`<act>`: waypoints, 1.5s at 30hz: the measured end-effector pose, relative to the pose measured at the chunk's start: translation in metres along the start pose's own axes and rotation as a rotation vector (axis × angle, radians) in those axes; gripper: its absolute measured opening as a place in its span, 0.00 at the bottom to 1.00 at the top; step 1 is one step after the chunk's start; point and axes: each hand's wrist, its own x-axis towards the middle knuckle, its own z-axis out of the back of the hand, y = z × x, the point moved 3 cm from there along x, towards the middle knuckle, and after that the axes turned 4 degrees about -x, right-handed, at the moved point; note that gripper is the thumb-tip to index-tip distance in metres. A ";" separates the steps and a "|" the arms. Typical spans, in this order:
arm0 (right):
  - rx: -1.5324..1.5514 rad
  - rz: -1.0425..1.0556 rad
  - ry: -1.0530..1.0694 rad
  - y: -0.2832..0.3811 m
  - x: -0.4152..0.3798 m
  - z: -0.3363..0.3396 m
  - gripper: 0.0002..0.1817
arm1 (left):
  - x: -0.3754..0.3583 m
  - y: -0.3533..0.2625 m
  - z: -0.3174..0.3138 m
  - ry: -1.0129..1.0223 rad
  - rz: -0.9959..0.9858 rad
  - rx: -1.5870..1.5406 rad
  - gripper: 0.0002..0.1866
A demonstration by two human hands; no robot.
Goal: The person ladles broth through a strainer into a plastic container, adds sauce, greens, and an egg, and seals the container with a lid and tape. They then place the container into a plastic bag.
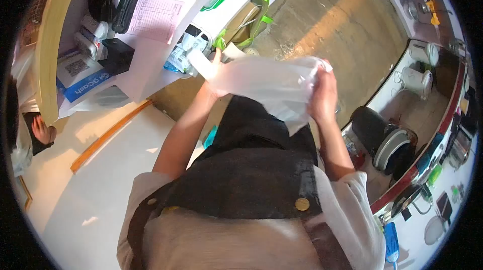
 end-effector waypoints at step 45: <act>-0.458 0.336 -0.548 0.159 0.316 0.500 0.16 | 0.443 0.203 -0.623 0.449 -0.022 1.008 0.13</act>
